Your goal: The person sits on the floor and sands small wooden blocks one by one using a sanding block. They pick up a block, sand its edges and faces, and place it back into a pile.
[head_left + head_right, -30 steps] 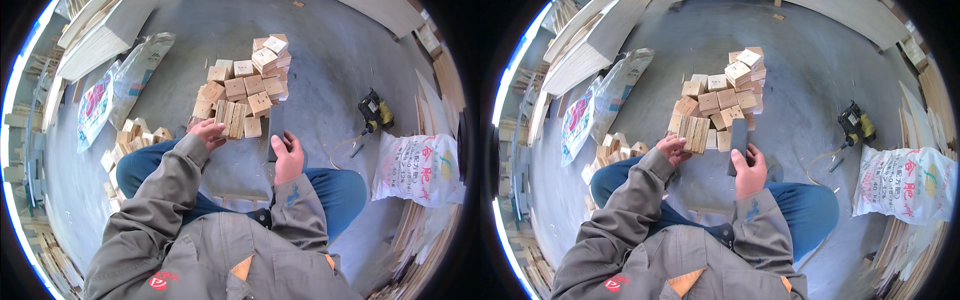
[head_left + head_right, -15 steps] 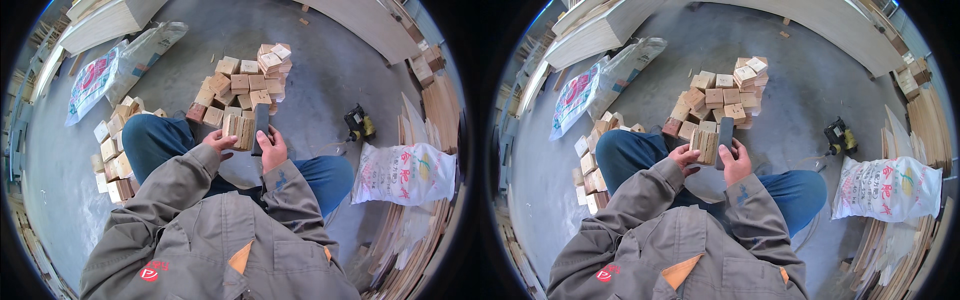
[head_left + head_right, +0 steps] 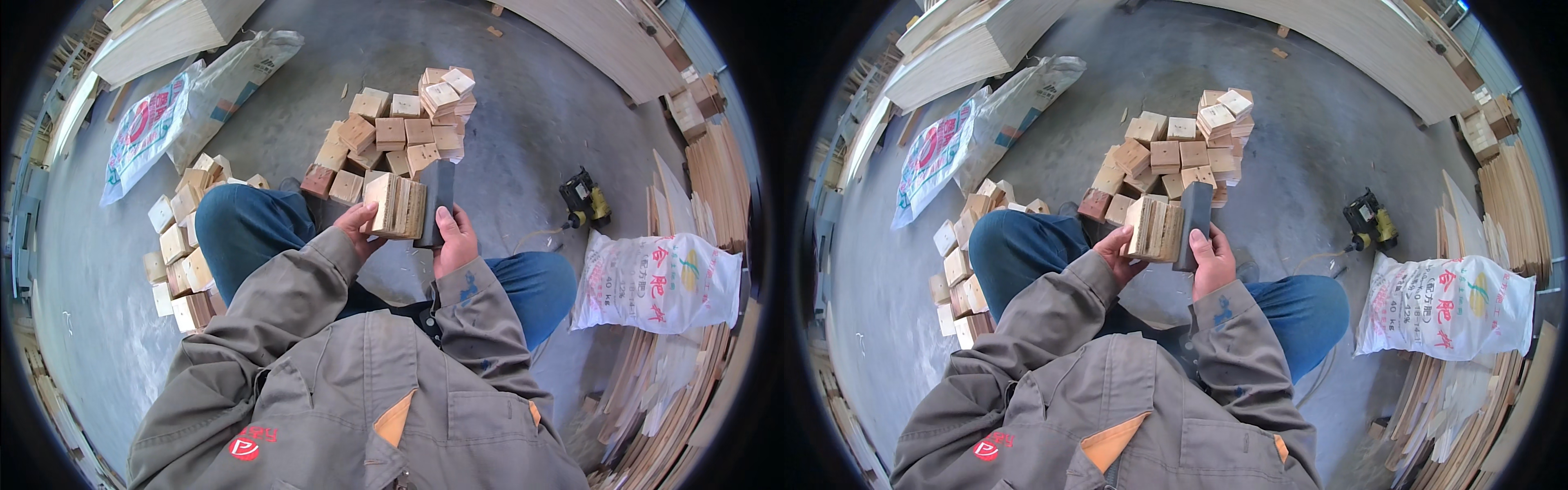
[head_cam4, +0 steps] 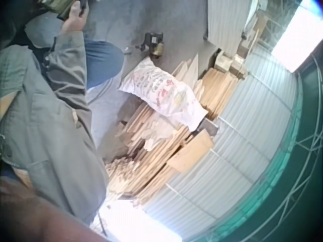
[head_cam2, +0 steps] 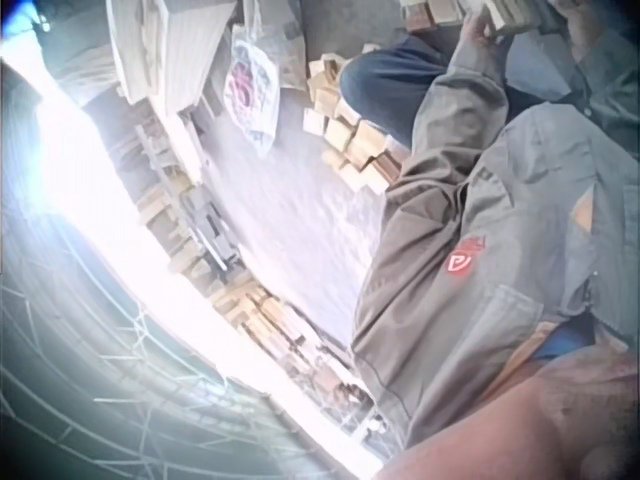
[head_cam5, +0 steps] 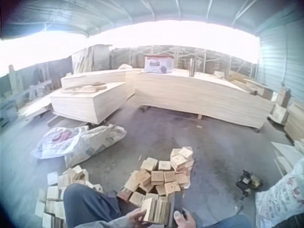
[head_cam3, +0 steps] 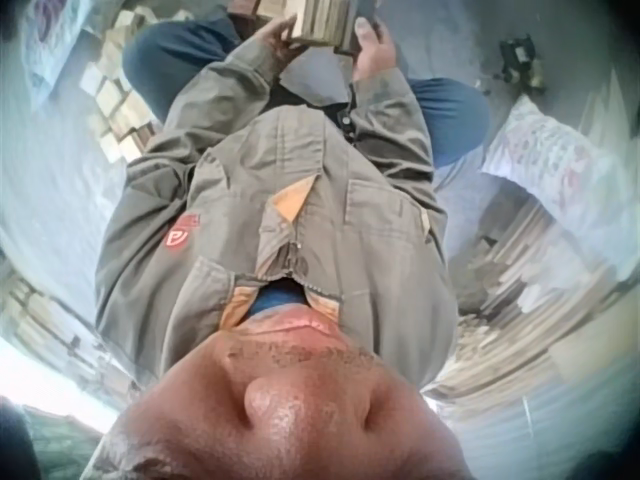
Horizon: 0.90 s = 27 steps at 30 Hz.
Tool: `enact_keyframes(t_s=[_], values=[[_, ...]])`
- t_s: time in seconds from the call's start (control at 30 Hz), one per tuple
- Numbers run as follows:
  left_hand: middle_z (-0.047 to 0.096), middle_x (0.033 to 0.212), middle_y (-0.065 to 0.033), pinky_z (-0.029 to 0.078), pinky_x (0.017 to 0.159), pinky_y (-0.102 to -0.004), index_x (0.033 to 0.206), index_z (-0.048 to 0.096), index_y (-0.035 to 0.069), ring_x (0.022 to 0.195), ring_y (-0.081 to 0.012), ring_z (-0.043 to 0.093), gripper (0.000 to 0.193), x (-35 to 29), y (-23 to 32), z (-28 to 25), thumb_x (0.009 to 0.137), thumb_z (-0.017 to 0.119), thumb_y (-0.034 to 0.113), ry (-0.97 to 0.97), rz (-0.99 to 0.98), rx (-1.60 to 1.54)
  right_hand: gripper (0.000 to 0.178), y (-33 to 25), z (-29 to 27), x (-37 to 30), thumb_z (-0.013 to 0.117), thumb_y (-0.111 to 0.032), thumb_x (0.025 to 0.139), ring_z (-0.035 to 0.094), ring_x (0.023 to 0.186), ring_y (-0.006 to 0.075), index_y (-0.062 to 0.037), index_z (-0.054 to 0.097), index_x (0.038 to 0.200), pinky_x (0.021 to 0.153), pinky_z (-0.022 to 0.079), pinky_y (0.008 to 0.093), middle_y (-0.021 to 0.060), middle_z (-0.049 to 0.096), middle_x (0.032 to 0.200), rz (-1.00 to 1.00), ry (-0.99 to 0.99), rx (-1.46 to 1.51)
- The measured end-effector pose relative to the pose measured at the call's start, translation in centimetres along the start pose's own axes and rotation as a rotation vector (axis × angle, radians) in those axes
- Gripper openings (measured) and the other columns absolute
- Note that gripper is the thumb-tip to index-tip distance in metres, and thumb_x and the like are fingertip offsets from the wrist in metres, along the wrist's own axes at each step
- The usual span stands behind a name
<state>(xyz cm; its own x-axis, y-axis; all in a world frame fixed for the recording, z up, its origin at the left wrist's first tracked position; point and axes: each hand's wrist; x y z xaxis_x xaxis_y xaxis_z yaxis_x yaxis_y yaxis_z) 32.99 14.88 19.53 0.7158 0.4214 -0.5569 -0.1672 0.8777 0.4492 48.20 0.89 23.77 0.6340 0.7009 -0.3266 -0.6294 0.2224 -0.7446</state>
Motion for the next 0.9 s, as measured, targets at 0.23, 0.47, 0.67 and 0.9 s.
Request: enact_keyframes(t_s=[0.23,0.47,0.67,0.9], values=[[0.062,0.138,-0.0026,0.038,0.108,-0.0584,0.146,0.051,0.027,0.132,-0.0283,0.054,0.069,-1.5,0.4,1.6,0.085,0.079,0.043,-0.061,-0.051,0.026,0.051,0.9,-0.8,0.8,0.068,-0.013,0.1,0.062,0.11,0.0151,0.0037,0.049,0.144,0.096,0.051,0.0288,0.0118,0.066,0.125,-0.067,-0.01,-0.164],[0.067,0.132,-0.0078,0.046,0.106,-0.0542,0.139,0.058,0.017,0.123,-0.0303,0.062,0.059,0.7,0.3,0.4,0.09,0.077,0.043,0.023,-0.046,-0.091,0.065,1.3,-1.3,0.6,0.077,-0.024,0.091,0.063,0.118,0.0263,0.0038,0.051,0.144,0.102,0.05,0.0363,0.0201,0.062,0.132,-0.319,-0.059,-0.715],[0.068,0.13,-0.0087,0.049,0.104,-0.0515,0.138,0.059,0.015,0.12,-0.0297,0.063,0.056,1.7,0.4,1.1,0.092,0.076,0.042,0.261,-0.022,-0.13,0.066,0.4,-0.8,-0.1,0.079,-0.023,0.087,0.058,0.124,0.0363,0.0026,0.054,0.142,0.108,0.045,0.042,0.0243,0.059,0.134,-0.663,-0.226,-1.166],[0.065,0.135,-0.0107,0.05,0.102,-0.0552,0.146,0.052,0.013,0.123,-0.0315,0.062,0.059,1.7,0.0,-0.1,0.095,0.072,0.036,0.048,-0.157,-0.056,0.061,-0.2,-1.3,3.2,0.076,-0.024,0.086,0.058,0.124,0.0369,0.0024,0.059,0.138,0.108,0.045,0.0422,0.0259,0.059,0.133,-0.406,0.012,-1.022]])
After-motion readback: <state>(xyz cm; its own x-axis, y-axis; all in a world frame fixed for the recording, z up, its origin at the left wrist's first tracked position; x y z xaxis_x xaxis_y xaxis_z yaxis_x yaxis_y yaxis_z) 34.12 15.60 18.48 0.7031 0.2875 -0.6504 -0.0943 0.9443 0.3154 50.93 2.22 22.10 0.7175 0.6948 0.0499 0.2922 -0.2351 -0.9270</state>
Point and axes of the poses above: each hand's wrist, its own x-axis towards the middle knuckle, its own z-axis out of the palm, y = z × x
